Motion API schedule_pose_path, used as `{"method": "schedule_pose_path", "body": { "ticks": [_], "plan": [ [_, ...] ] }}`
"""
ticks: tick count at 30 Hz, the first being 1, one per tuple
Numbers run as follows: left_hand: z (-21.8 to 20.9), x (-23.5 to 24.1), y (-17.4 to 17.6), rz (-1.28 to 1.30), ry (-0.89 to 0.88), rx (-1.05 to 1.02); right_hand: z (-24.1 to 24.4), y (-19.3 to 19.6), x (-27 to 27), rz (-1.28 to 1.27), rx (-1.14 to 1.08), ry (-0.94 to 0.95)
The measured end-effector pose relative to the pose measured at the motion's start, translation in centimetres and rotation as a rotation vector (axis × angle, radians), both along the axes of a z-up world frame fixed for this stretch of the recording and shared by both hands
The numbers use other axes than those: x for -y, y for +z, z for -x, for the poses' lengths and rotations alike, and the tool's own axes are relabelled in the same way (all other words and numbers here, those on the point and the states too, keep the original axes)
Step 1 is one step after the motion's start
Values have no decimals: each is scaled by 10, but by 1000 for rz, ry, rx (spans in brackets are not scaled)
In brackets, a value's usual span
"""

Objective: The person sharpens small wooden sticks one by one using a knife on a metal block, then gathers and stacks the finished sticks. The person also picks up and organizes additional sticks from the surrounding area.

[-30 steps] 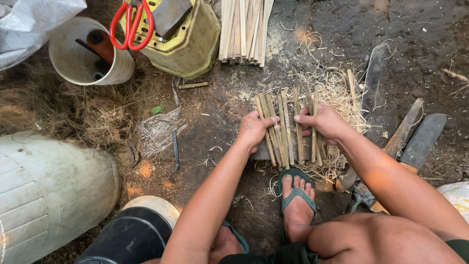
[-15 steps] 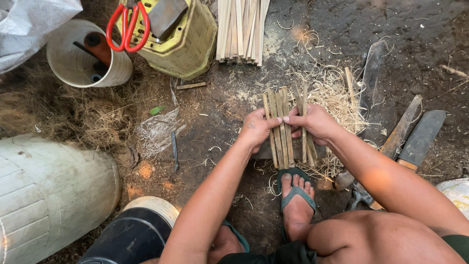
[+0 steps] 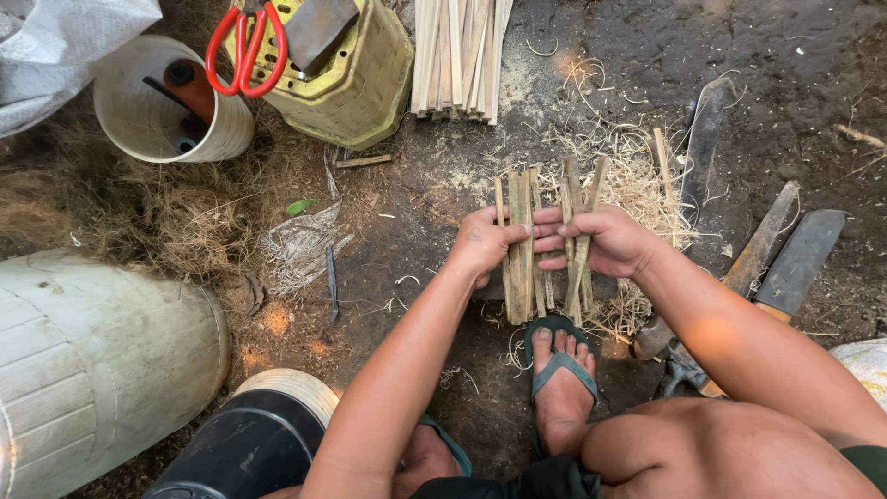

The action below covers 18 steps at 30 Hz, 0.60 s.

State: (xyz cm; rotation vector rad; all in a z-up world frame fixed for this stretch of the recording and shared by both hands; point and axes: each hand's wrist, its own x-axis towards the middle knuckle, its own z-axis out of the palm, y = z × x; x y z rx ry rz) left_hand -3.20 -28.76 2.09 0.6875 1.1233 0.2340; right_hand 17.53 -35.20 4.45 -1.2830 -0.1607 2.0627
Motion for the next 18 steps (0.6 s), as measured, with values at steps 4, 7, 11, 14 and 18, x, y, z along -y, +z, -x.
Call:
{"method": "schedule_pose_path", "body": {
  "ticks": [4,7,11,14,18],
  "plan": [
    [-1,-3,7,5,-8,-30,-1,4,-1,-33,-65,9],
    [-1,-2,5,4,-5,-31,-1,3,1,-60,-67,31],
    [-2,0,-1,-6,14,-21,5,-3,2,-68,49,50],
    [-4,1,-5,-7,79,5,8,-4,1,-74,114,56],
    [-5,5,-9,-52,112,17,11,-3,1,-72,86,31]
  ]
}}
